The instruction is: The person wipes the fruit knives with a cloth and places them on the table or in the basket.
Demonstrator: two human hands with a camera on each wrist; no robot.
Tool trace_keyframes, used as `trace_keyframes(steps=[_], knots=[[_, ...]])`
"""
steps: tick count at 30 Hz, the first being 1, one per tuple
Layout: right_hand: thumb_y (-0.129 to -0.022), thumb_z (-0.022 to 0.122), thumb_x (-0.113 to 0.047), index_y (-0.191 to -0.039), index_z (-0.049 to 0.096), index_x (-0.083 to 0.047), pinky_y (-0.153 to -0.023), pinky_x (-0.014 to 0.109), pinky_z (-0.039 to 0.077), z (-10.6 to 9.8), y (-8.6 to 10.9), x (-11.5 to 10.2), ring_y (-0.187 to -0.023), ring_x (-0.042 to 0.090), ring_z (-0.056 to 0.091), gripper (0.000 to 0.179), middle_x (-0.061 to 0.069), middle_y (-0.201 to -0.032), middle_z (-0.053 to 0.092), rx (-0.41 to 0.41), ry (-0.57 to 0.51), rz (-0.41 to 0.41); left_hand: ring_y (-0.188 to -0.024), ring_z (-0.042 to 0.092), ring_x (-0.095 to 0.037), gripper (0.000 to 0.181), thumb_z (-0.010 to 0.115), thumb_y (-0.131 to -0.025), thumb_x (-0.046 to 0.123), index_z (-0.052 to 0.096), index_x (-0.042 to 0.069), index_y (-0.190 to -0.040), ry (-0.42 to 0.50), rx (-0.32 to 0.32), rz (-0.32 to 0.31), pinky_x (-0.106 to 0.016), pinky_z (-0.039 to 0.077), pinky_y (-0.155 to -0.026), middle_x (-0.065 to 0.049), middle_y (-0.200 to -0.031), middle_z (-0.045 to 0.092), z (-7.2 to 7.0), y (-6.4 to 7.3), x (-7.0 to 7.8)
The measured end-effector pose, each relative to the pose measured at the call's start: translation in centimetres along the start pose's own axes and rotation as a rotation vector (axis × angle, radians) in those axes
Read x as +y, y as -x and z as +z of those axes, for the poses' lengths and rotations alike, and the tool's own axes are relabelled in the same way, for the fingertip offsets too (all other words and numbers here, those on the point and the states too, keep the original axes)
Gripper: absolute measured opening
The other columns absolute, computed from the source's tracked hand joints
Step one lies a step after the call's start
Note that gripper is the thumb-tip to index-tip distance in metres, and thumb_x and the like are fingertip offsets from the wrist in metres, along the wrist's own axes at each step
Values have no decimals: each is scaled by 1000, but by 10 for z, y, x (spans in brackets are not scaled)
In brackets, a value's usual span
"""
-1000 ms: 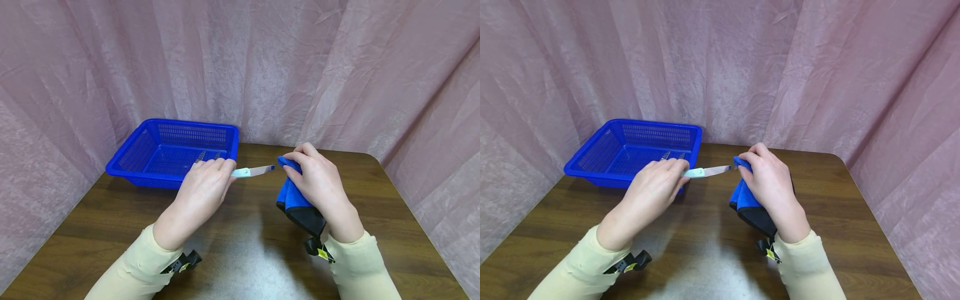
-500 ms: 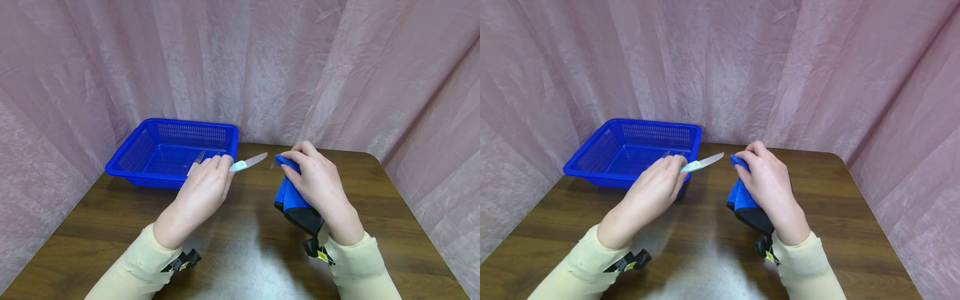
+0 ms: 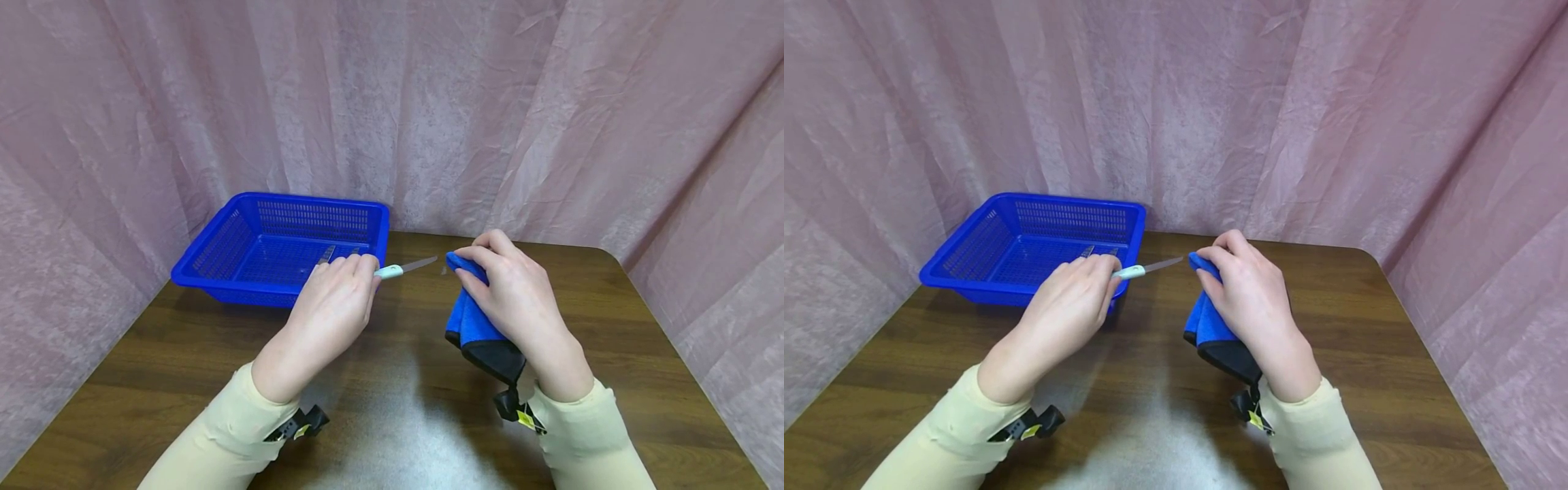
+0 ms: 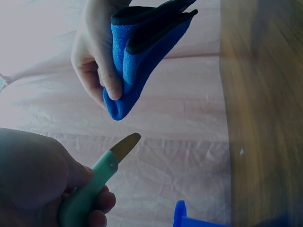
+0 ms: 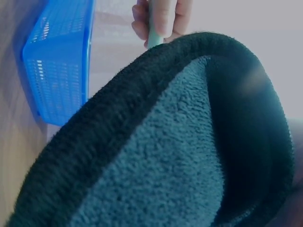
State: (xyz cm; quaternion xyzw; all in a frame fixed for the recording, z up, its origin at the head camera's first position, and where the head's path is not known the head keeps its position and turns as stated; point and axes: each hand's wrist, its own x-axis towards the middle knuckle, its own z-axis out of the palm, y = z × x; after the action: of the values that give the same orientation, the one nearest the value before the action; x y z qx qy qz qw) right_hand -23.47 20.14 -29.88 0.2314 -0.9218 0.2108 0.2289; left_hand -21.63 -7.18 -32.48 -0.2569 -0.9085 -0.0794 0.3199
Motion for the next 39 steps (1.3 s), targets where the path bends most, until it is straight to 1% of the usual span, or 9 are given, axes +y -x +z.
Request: trace_keyframes(steps=[7, 13, 16, 21, 23, 27, 30, 34, 39], knots=[[-99, 84, -15, -126, 83, -11, -82, 52, 58, 0, 0, -2, -99, 29, 72, 27, 5, -120, 67, -5, -2, -10, -67, 59, -34, 19, 69, -107, 9, 59, 3, -92, 5, 7, -5, -45, 43, -59, -8, -75, 58, 1, 0, -1], [-98, 84, -14, -125, 83, -11, -81, 51, 59, 1, 1, -3, -99, 28, 72, 27, 5, -120, 67, 4, -5, -24, -65, 58, -32, 17, 69, -102, 5, 58, 5, -89, 19, 16, -19, -45, 44, -58, -7, -73, 59, 2, 0, -2], [-98, 84, -14, -124, 83, -11, -81, 51, 58, 2, 1, -4, -98, 28, 72, 26, 5, -119, 67, 11, -5, -33, -65, 58, -32, 18, 70, -102, 4, 58, 5, -88, 16, 16, -24, -45, 44, -58, -7, -73, 58, 3, 0, -3], [-98, 84, -14, -124, 83, -11, -80, 50, 59, 3, 1, -5, -97, 27, 72, 26, 5, -119, 67, 18, -6, -49, -64, 59, -32, 17, 72, -97, 1, 58, 5, -89, 10, 3, -23, -44, 44, -57, -7, -73, 58, 4, 1, -3], [-98, 84, -14, -124, 83, -11, -80, 50, 59, 3, 1, -5, -97, 27, 72, 27, 5, -119, 67, 20, -11, -56, -64, 58, -31, 17, 72, -95, -2, 58, 5, -89, 4, -5, -20, -44, 44, -57, -7, -73, 58, 4, 1, -3], [-98, 85, -14, -126, 83, -11, -79, 49, 59, 4, 1, -6, -97, 27, 72, 28, 6, -120, 67, 17, -17, -68, -64, 58, -31, 16, 69, -94, -4, 57, 5, -88, -2, -14, -14, -43, 43, -56, -6, -72, 56, 5, 2, -3], [-98, 85, -15, -126, 82, -11, -79, 49, 59, 4, 1, -7, -98, 27, 71, 28, 6, -120, 67, 11, -19, -71, -65, 60, -31, 15, 70, -95, -1, 58, 5, -89, 4, -17, -18, -43, 43, -56, -6, -73, 56, 4, 2, -2], [-98, 85, -15, -126, 82, -11, -80, 50, 59, 4, 0, -7, -99, 27, 71, 28, 6, -121, 67, 6, -20, -75, -67, 62, -33, 14, 73, -99, 4, 60, 5, -94, 17, -22, -45, -44, 43, -57, -7, -75, 58, 4, 1, -1], [-98, 85, -14, -126, 82, -10, -79, 49, 59, 5, 1, -8, -97, 26, 71, 28, 7, -121, 67, 2, -20, -82, -68, 63, -33, 19, 78, -101, 11, 60, 5, -97, 21, -34, -56, -44, 45, -59, -8, -79, 61, 4, 1, 0]])
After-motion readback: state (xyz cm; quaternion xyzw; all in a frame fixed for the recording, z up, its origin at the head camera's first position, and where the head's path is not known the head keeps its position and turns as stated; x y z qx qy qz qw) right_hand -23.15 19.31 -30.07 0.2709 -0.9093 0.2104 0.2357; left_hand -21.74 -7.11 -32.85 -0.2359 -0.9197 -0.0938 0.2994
